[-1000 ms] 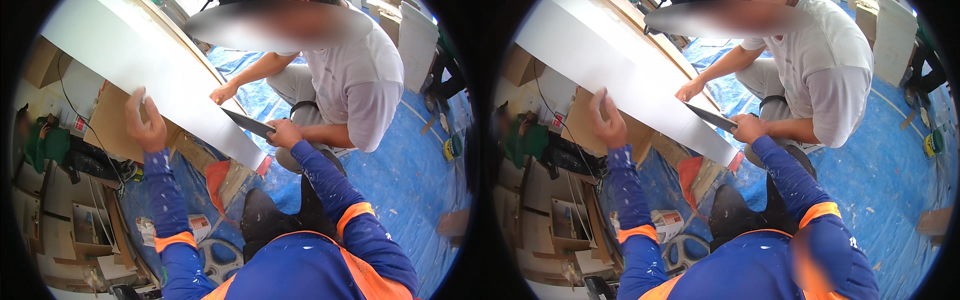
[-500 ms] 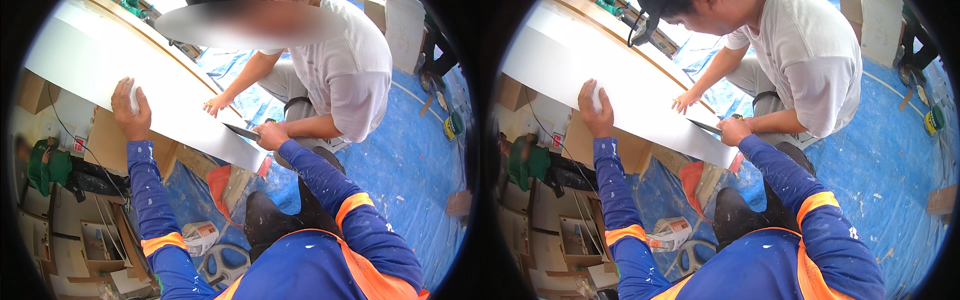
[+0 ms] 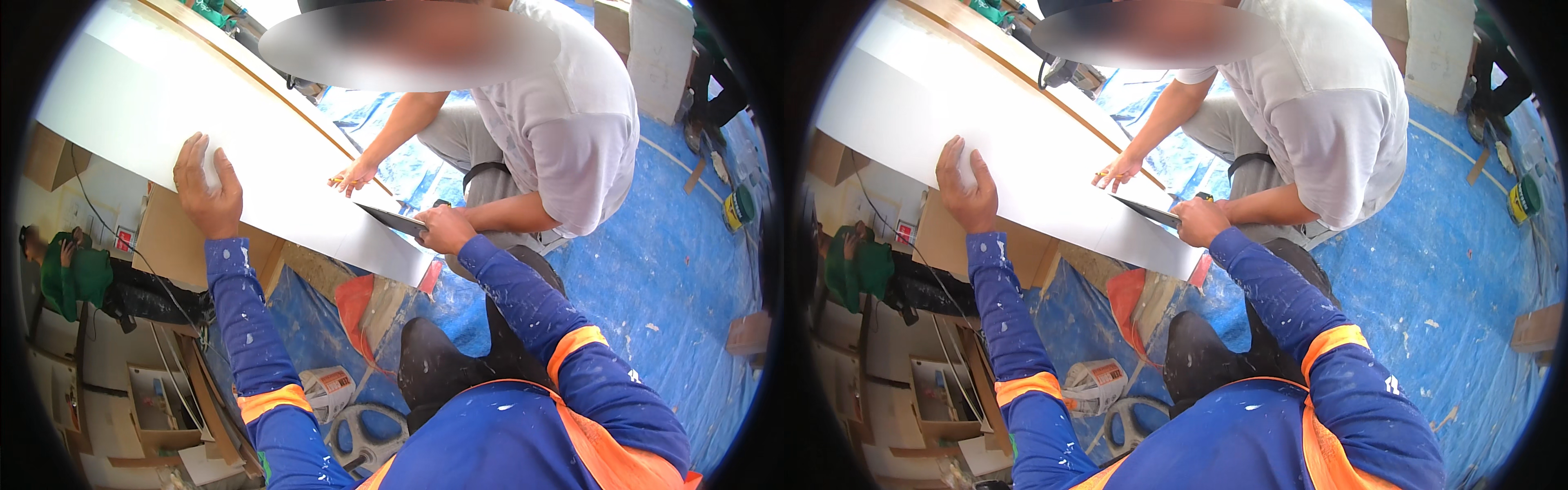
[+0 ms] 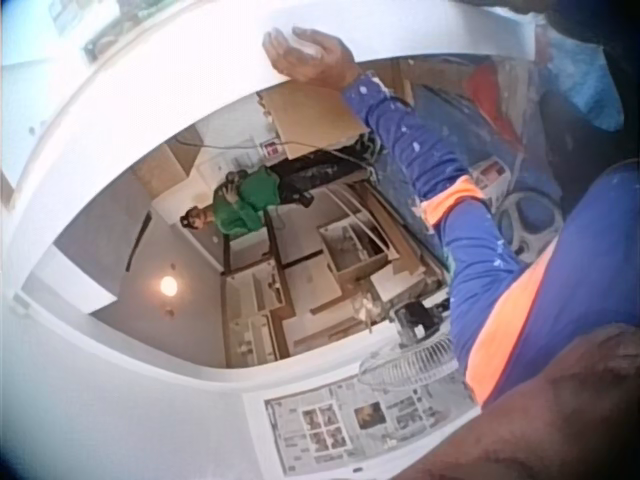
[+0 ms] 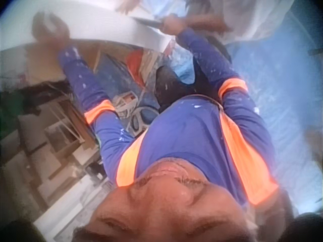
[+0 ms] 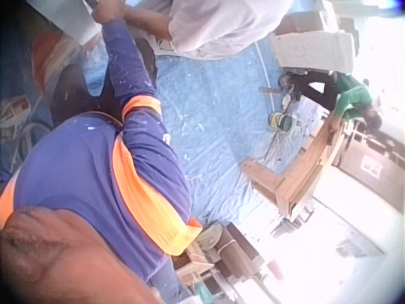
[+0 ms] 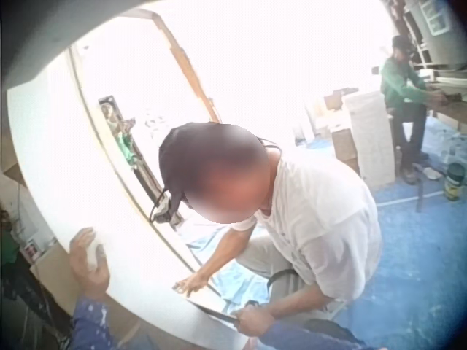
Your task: The person assists in a cabinet installation by holding a large wooden panel against a wall for measurement and marking. They then retrieve a smaller white panel and hand it to a coworker who is using a power tool to cut or trim the panel.
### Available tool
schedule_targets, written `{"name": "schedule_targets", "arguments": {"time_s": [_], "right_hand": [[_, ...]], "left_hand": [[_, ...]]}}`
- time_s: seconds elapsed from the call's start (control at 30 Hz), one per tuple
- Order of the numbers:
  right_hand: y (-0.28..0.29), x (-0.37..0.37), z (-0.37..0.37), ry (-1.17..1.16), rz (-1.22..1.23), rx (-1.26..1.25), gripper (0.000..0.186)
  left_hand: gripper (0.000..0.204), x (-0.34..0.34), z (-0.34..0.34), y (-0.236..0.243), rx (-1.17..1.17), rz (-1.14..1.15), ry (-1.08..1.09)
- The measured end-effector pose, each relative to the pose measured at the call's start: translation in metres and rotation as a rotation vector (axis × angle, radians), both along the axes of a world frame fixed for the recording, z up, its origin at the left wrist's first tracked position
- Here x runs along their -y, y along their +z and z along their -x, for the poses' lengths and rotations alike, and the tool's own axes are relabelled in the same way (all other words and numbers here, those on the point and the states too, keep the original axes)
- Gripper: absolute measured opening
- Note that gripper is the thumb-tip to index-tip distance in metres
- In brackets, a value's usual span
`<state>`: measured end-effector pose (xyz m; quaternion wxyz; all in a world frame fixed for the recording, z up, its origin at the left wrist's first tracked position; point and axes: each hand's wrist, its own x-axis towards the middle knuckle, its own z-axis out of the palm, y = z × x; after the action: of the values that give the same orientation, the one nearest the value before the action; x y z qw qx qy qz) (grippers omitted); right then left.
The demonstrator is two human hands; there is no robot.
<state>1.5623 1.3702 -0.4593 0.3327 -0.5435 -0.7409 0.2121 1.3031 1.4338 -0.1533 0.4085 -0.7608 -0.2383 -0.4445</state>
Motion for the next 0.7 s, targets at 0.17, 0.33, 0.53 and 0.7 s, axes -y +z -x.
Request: {"name": "schedule_targets", "arguments": {"time_s": [0.17, 0.33, 0.53, 0.7], "right_hand": [[0.004, 0.011, 0.0, 0.017, 0.03, 0.004, 0.021], [0.001, 0.008, 0.007, 0.024, -0.042, 0.024, 0.028], [0.008, 0.004, 0.011, 0.045, -0.039, 0.069, 0.033], [-0.002, 0.002, 0.013, -0.005, -0.12, 0.028, 0.025]], "left_hand": [[0.03, 0.003, 0.002, -0.001, 0.001, 0.006, 0.015], [0.031, 0.005, -0.005, 0.001, 0.001, 0.003, 0.015], [0.031, 0.002, -0.004, 0.0, -0.008, 0.006, 0.007], [0.031, 0.002, -0.008, -0.001, 0.0, 0.008, 0.003]]}}
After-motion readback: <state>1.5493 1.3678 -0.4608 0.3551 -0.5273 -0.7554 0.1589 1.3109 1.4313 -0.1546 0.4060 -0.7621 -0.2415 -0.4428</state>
